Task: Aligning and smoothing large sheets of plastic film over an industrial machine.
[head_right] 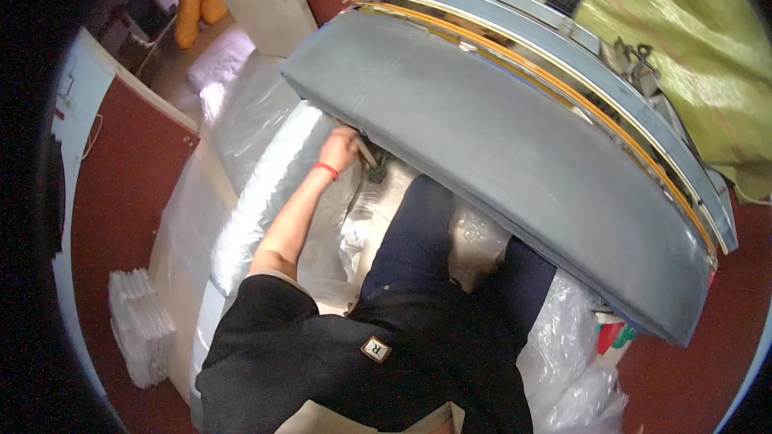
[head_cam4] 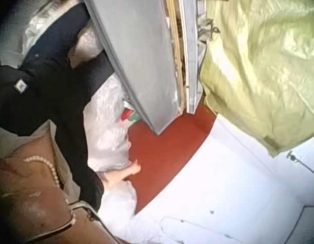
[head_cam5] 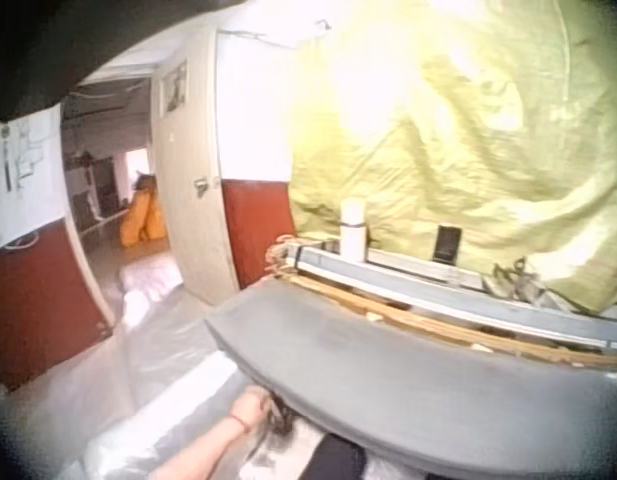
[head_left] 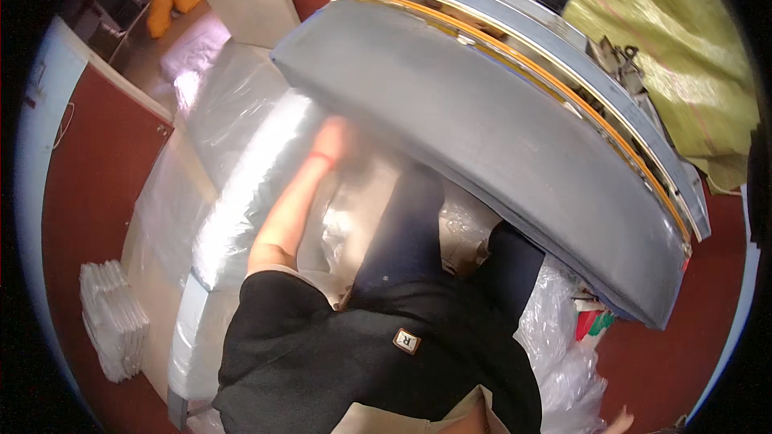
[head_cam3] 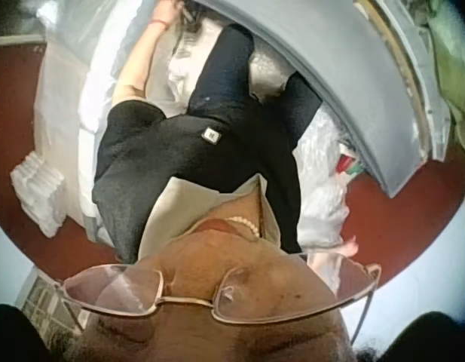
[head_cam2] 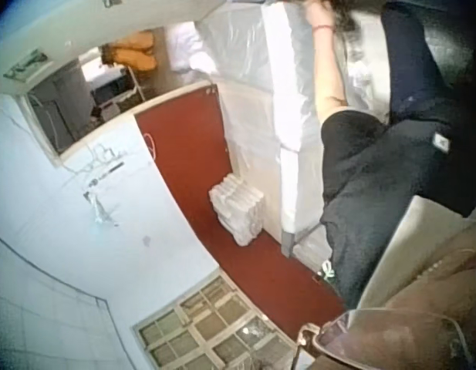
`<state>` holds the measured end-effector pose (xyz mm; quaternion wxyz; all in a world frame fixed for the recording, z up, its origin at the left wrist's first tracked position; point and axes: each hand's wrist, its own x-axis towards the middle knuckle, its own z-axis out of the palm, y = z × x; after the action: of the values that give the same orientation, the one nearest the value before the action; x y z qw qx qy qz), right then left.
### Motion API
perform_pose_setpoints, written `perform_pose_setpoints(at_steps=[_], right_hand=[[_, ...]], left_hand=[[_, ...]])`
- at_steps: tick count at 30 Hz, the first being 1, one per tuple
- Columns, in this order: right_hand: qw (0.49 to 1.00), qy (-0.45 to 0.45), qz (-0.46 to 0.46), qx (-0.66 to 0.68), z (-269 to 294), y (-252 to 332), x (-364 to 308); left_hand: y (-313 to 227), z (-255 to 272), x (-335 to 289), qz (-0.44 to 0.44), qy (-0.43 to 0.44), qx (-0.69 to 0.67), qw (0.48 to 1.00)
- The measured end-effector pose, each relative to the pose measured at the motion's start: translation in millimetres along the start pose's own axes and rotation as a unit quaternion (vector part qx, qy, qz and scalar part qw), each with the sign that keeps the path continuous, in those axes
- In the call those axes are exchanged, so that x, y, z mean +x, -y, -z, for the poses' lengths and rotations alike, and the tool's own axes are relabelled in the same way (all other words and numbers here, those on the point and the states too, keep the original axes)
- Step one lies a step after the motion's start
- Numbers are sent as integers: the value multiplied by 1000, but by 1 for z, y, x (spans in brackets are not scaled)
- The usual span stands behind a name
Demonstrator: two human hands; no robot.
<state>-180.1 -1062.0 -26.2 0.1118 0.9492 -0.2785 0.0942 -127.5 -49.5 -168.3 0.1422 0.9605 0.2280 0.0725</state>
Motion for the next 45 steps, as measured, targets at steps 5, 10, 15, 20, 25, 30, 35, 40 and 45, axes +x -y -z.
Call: perform_pose_setpoints(at_steps=[5,10,15,20,25,30,35,40,45], right_hand=[[987,-6,148,66,17,203,43],[980,-53,175,84,65,298,40],[961,-50,236,134,99,366,26],[825,-49,445,346,145,465,-53],[590,302,559,499,164,563,-170],[401,424,639,500,131,616,-232],[382,555,514,531,119,585,-217],[155,691,264,655,132,556,-193],[262,646,417,583,140,533,-187]], left_hand=[[190,-15,-20,104,-201,109,968],[163,18,-56,236,-74,100,964],[151,36,-119,188,-227,19,955],[26,36,-142,132,-78,-333,930],[-134,64,-153,-80,2,-379,922],[-221,48,-161,-345,-6,-372,862],[-243,83,-140,-469,-36,-350,810],[-261,116,-99,-336,78,-296,891],[-296,153,-76,-400,56,-301,864]])
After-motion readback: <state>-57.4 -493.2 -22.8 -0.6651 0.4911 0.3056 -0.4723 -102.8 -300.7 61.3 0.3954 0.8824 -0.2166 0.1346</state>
